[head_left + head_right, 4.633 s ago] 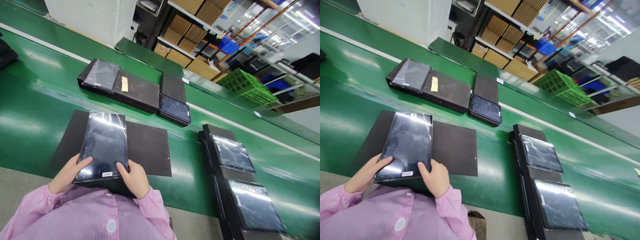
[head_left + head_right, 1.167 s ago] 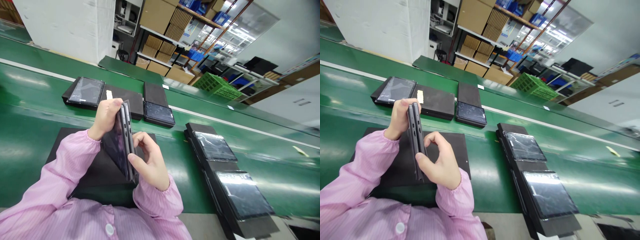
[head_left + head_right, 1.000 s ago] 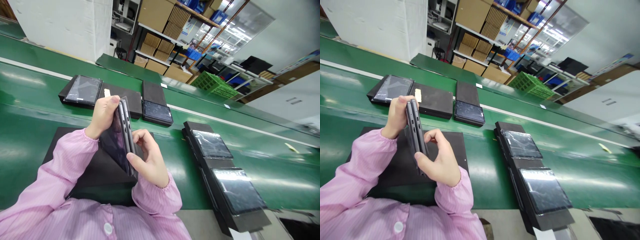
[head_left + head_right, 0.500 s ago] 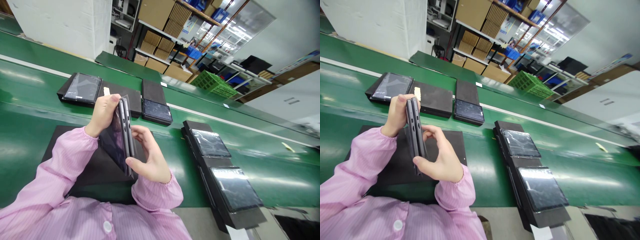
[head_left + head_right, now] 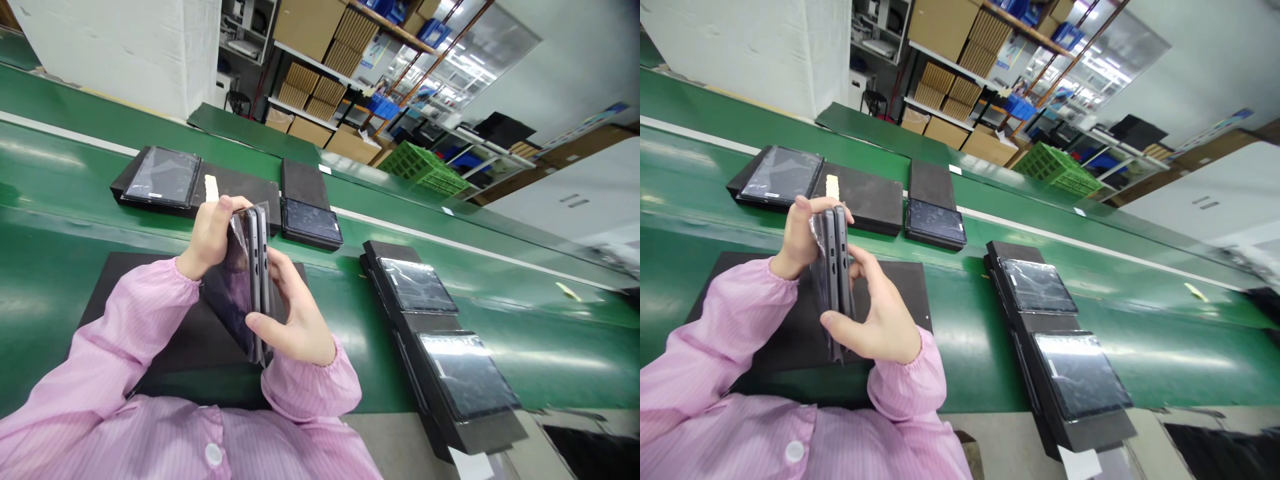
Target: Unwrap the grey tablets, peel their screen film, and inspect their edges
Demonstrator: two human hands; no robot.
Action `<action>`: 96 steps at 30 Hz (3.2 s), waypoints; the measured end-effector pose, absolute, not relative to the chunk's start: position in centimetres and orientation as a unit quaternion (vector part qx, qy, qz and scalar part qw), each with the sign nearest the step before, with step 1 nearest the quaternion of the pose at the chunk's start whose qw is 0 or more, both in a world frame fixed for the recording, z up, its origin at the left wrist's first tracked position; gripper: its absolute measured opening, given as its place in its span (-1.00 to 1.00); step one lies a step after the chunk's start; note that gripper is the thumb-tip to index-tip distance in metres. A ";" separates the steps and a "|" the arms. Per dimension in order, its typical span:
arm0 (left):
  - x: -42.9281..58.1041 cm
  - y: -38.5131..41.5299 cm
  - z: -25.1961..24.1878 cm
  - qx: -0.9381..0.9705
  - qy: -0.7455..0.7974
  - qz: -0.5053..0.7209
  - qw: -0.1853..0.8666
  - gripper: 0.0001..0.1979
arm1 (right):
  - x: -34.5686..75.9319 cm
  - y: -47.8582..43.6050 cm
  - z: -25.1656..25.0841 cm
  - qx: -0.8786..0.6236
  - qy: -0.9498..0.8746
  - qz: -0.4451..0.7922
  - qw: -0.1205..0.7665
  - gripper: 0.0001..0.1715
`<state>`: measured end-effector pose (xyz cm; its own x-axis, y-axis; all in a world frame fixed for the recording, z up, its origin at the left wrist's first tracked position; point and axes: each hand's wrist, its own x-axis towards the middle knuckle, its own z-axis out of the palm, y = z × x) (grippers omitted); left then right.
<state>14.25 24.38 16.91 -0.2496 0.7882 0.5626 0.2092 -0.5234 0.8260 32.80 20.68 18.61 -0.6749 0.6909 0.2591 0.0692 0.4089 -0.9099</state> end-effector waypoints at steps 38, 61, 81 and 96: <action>11.6 25.2 17.9 0.521 0.663 0.535 -0.040 -0.45 | 30.3 24.9 15.9 -0.350 -0.689 0.334 0.540 -0.57; 12.8 21.8 19.8 0.591 0.679 0.435 -0.019 -0.48 | 31.7 24.8 16.7 -0.357 -0.628 0.307 0.619 -0.36; 10.4 22.3 20.7 0.679 0.646 0.348 -0.018 -0.53 | 33.0 24.9 16.9 -0.309 -0.671 0.302 0.603 -0.42; 11.3 21.9 20.6 0.665 0.656 0.352 -0.059 -0.47 | 33.4 25.5 17.2 -0.308 -0.736 0.216 0.562 -0.77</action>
